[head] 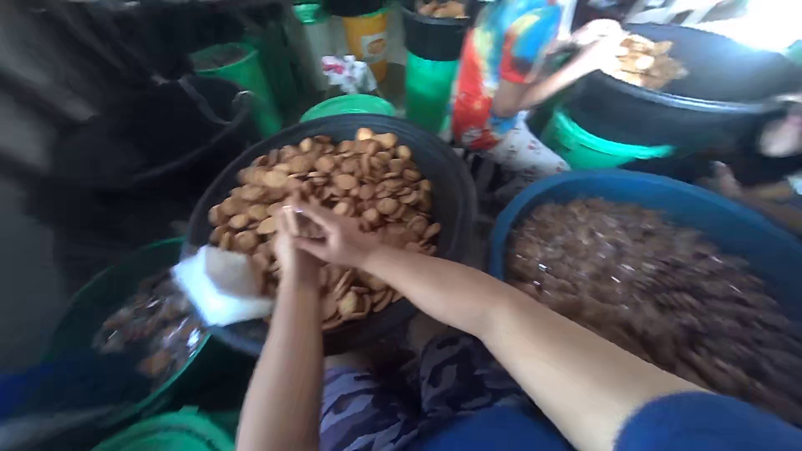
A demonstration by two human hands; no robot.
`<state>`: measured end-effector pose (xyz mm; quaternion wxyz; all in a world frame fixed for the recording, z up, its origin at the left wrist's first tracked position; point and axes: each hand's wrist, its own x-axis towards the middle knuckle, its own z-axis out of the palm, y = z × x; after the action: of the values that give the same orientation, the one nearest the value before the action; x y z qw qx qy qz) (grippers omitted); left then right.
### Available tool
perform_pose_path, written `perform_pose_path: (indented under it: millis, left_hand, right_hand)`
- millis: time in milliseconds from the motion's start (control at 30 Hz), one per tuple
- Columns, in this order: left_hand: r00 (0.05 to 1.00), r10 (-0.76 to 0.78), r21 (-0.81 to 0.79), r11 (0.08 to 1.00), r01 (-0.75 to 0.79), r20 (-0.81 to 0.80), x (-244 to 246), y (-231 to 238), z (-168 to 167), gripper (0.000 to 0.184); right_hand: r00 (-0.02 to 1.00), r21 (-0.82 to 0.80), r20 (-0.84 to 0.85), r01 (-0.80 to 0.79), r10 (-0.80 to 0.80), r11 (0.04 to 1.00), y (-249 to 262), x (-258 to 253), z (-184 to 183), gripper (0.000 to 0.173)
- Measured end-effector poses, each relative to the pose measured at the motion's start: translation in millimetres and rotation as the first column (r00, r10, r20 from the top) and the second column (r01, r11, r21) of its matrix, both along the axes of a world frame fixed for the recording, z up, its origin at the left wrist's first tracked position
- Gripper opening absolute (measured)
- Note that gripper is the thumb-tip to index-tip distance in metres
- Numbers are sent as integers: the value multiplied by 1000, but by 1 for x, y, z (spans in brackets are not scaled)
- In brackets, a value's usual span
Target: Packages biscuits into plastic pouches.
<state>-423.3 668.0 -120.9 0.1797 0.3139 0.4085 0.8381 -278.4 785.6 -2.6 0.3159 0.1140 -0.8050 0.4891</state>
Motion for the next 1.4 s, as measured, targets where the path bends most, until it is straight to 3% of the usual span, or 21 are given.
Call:
perform_pose_path:
  millis: [33,67,100,200,300,367,433,533,600,667,767,867,967,1067,1200,1300,1400]
  left_hand:
    - [966,189,-248,958,-142,175,24,12,32,37]
    - [904,345,-453,868,-204,252,51,30,70,37]
    - [879,388,-509,835,-207,278,67,41,90,46]
    - [882,404,-570,795,-207,243,72,47,99,54]
    - [894,389,-559,802,-209,223,73,41,107,49]
    - [895,364,-512,837,-193,258,77,40,115,47]
    - [897,342,-479,860,-179,279,80,40,119,48]
    - [905,346,-518,837,-177,249,88,43,124,48]
    - [912,345,-561,810,-170,222,91,45,126,46]
    - [908,367,-606,775,-179,202,87,47,120,48]
    - [915,363,-651,740,-169,175,78,47,112,45]
    - [916,374,-679,712,-180,149,70,46,106,41]
    - [937,316,-669,730,-138,151,47,33,87,42]
    - [956,265,-652,748,-122,124,47,34,94,39]
    - [968,239,-708,696,-119,72,55,41,107,42]
    - [969,191,-646,723,-246,-155,44,32,96,33]
    - [907,248,-603,683,-413,-340,51,21,123,26]
  right_hand:
    - [994,6,-82,76,-75,997,1,-4,-3,57]
    - [974,-38,-177,134,-138,990,6,-9,-9,55]
    - [961,-129,-215,149,-174,980,14,-6,-8,52]
    - [974,-332,-109,154,-200,931,39,49,19,46]
    - [965,-226,4,255,-261,940,80,131,17,42]
    - [907,-231,67,419,-416,878,128,178,-3,39]
    - [776,-376,100,609,-623,698,196,218,-26,39]
    - [504,-590,239,754,-830,289,299,273,-55,47]
    - [384,-546,459,834,-801,86,337,297,-74,50]
    - [410,-523,637,852,-653,25,353,300,-96,58]
    - [403,-441,720,894,-565,77,365,290,-124,60]
    - [106,59,720,975,-685,212,364,282,-136,48]
    - [-87,405,550,897,-830,175,360,280,-157,43]
    - [-107,480,494,861,-863,168,356,282,-168,44]
    - [-161,550,533,812,-831,195,356,281,-175,50]
    - [-179,586,557,776,-811,232,350,277,-174,55]
    - [-177,611,579,740,-796,280,350,279,-170,59]
